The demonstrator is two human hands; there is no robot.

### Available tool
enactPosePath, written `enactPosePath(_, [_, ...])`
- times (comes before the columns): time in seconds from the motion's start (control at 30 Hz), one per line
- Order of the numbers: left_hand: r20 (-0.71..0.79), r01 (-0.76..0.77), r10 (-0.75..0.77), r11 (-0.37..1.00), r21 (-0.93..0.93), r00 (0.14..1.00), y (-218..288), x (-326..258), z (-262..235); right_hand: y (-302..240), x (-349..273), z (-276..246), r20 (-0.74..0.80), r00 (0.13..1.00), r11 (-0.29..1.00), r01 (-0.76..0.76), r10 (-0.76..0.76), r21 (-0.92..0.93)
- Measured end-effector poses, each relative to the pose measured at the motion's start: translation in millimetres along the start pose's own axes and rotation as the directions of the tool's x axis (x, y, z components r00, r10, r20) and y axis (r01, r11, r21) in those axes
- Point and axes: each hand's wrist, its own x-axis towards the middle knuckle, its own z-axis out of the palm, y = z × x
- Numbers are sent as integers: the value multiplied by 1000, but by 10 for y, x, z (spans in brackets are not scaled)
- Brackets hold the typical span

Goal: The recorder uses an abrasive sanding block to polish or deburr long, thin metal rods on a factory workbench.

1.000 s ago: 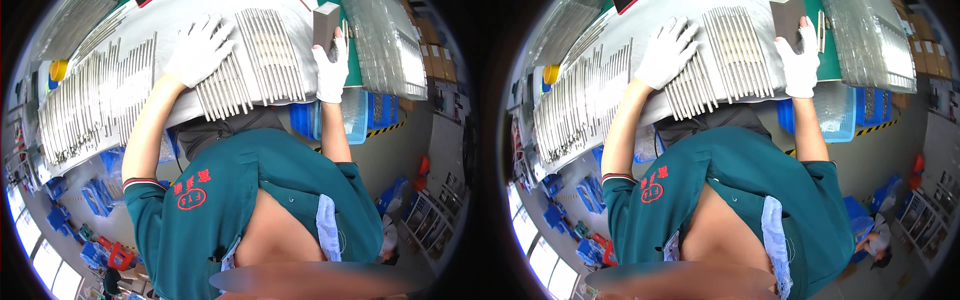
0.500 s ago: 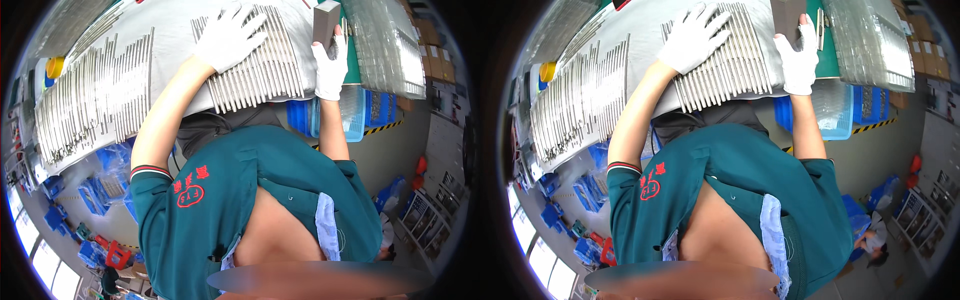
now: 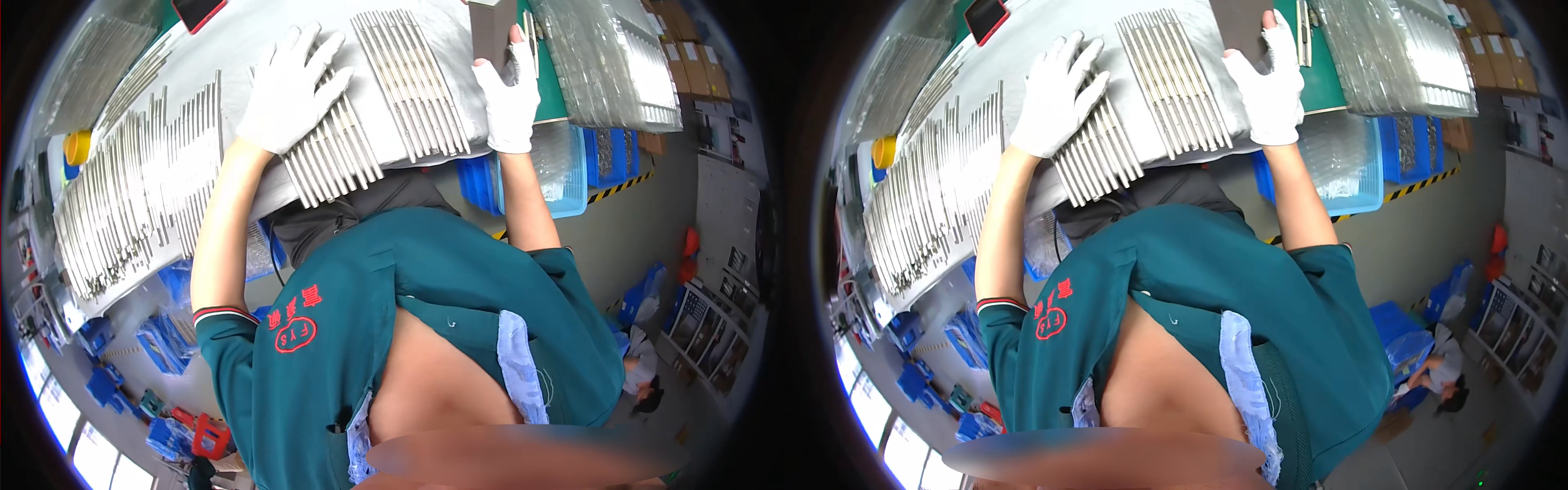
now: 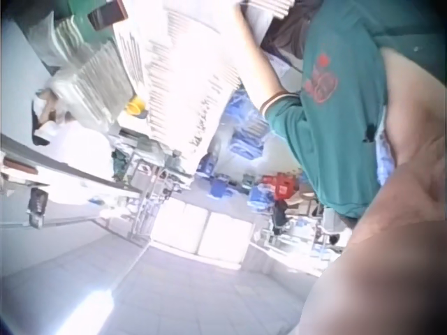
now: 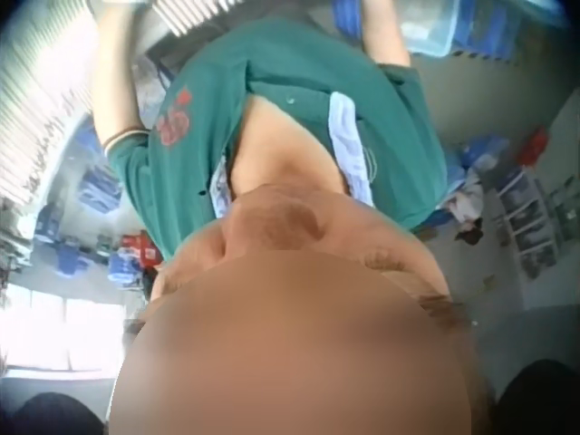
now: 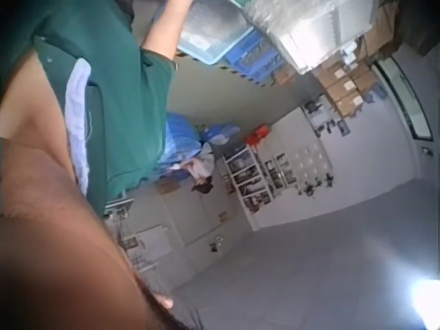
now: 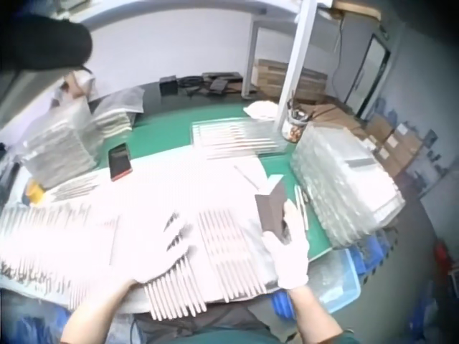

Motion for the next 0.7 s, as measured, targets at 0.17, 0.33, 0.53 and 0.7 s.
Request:
enactPosePath(0.17, [-35,-116,116,993,-22,993,403,441,152,3,-2,8,-53,998,999,-33,35,43])
enactPosePath(0.33, [-18,-139,138,990,-35,990,725,874,410,22,-8,8,-78,997,999,-9,12,33])
enactPosePath(0.53, [34,-163,163,987,1,986,638,746,450,41,-16,0,-71,997,999,-18,21,45])
enactPosePath(0.7, [184,-345,327,935,75,927,292,402,162,52,-8,13,-57,995,983,-72,83,169])
